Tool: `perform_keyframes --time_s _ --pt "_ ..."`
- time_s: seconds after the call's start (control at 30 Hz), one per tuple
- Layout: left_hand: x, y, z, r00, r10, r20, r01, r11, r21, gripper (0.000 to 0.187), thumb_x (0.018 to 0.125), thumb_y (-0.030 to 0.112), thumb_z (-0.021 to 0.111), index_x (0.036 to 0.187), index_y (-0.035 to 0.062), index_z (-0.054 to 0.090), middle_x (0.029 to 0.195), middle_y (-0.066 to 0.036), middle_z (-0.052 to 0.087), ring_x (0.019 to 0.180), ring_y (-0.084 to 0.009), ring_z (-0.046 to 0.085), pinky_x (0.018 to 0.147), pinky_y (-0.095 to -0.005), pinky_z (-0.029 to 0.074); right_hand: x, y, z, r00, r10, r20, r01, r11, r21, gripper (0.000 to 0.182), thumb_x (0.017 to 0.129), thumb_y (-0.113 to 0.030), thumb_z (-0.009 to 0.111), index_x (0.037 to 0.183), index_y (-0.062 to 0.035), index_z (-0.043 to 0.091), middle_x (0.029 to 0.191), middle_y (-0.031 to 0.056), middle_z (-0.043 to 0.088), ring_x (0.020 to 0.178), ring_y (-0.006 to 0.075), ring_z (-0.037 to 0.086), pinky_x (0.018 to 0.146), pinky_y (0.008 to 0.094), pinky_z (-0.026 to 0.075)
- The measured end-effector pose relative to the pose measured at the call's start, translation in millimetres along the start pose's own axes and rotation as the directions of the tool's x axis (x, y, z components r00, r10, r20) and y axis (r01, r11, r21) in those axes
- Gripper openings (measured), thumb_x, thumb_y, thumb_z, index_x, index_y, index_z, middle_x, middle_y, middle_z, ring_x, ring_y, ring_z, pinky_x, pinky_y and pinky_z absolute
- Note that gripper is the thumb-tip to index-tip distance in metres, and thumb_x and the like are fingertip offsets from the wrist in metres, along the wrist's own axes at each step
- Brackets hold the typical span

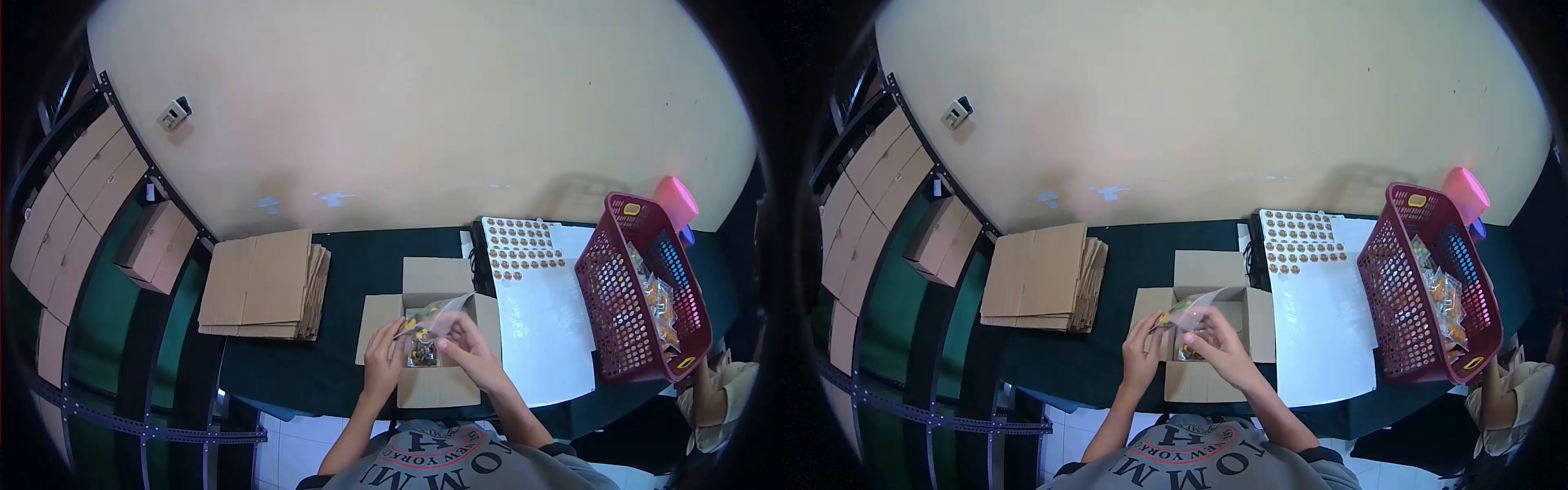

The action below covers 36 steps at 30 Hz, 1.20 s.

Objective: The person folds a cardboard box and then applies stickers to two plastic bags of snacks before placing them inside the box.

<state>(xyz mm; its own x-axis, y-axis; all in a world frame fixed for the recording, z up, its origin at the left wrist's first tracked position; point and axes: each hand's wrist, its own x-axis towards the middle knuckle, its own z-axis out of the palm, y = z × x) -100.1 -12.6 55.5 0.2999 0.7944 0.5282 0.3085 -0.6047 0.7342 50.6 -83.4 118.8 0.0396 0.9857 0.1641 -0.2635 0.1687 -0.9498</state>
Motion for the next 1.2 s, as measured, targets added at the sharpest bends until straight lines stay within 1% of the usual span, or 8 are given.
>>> perform_keyframes --time_s 0.17,0.23,0.33,0.47,0.63,0.83,0.97,1.2 --pt "-8.1 -11.5 3.8 0.917 -0.347 0.196 0.391 0.875 -0.284 0.023 0.087 0.016 0.050 0.099 -0.0022 0.056 0.085 -0.008 0.059 0.075 -0.0136 0.059 0.067 -0.0286 0.048 4.7 27.3 -26.2 0.953 -0.172 -0.248 -0.007 0.810 -0.586 0.048 0.080 -0.022 0.062 0.118 -0.0036 0.037 0.102 0.0067 0.049 0.095 0.0160 0.049 0.079 0.0296 0.042" --pt "-9.9 -8.0 5.7 0.880 -0.384 0.281 0.461 0.834 -0.303 0.026 0.089 0.020 0.049 0.098 -0.0024 0.056 0.083 -0.006 0.059 0.072 -0.0096 0.058 0.063 -0.0260 0.049 4.7 29.4 -28.5 0.970 0.223 -0.095 -0.229 0.972 -0.058 0.043 0.081 -0.016 0.060 0.117 -0.0049 0.039 0.102 0.0086 0.051 0.086 0.0137 0.053 0.076 0.0273 0.045" --pt "-13.7 5.0 18.1 0.671 -0.592 0.446 0.715 0.355 -0.602 0.032 0.088 0.032 0.048 0.095 0.0013 0.054 0.078 -0.004 0.059 0.069 -0.0089 0.059 0.060 -0.0201 0.049 7.6 51.0 -37.5 0.862 0.501 -0.072 -0.472 0.847 0.243 0.039 0.084 -0.023 0.056 0.113 -0.0012 0.043 0.095 0.0060 0.053 0.080 0.0140 0.055 0.067 0.0249 0.046" --pt "-10.7 -0.8 14.0 0.547 -0.597 0.587 0.836 0.342 -0.430 0.034 0.088 0.032 0.048 0.097 -0.0005 0.052 0.078 -0.007 0.060 0.064 -0.0118 0.060 0.056 -0.0181 0.049 0.5 98.5 -59.2 0.862 0.500 0.084 -0.476 0.740 0.476 0.034 0.086 -0.023 0.053 0.110 0.0003 0.045 0.097 0.0088 0.053 0.083 0.0163 0.056 0.068 0.0270 0.048" --pt "-15.6 -20.9 14.5 0.444 -0.532 0.721 0.842 -0.028 -0.539 0.030 0.087 0.031 0.049 0.095 0.0018 0.052 0.072 -0.006 0.059 0.058 -0.0097 0.060 0.051 -0.0150 0.050 -4.9 89.8 -35.2 0.780 0.613 0.122 -0.473 0.452 0.757 0.028 0.088 -0.019 0.050 0.106 0.0013 0.045 0.100 0.0123 0.053 0.088 0.0185 0.056 0.075 0.0276 0.051" --pt "-22.2 -20.4 13.4 0.351 -0.468 0.811 0.859 -0.184 -0.478 0.027 0.087 0.029 0.051 0.093 0.0032 0.053 0.069 -0.003 0.059 0.056 -0.0075 0.059 0.051 -0.0141 0.050 -9.3 97.4 -37.9 0.763 0.589 0.265 -0.568 0.415 0.711 0.029 0.087 -0.021 0.051 0.107 0.0005 0.046 0.096 0.0114 0.056 0.084 0.0165 0.059 0.073 0.0238 0.051" --pt "-25.5 -22.9 17.0 0.397 -0.511 0.763 0.843 -0.125 -0.522 0.025 0.086 0.029 0.052 0.092 0.0045 0.053 0.068 -0.002 0.058 0.055 -0.0059 0.057 0.048 -0.0128 0.048 -6.5 108.2 -44.0 0.787 0.589 0.182 -0.551 0.541 0.635 0.025 0.088 -0.018 0.050 0.105 -0.0006 0.046 0.095 0.0093 0.057 0.082 0.0140 0.058 0.074 0.0235 0.052" --pt "-32.3 -28.2 10.6 0.552 -0.454 0.700 0.827 0.407 -0.388 0.039 0.085 0.028 0.056 0.112 0.0013 0.050 0.071 -0.002 0.058 0.056 -0.0044 0.055 0.049 -0.0140 0.042 -13.7 105.0 -48.7 0.789 0.612 0.045 -0.567 0.698 0.437 0.024 0.084 -0.022 0.056 0.098 -0.0023 0.052 0.091 0.0054 0.056 0.079 0.0114 0.055 0.067 0.0233 0.046"
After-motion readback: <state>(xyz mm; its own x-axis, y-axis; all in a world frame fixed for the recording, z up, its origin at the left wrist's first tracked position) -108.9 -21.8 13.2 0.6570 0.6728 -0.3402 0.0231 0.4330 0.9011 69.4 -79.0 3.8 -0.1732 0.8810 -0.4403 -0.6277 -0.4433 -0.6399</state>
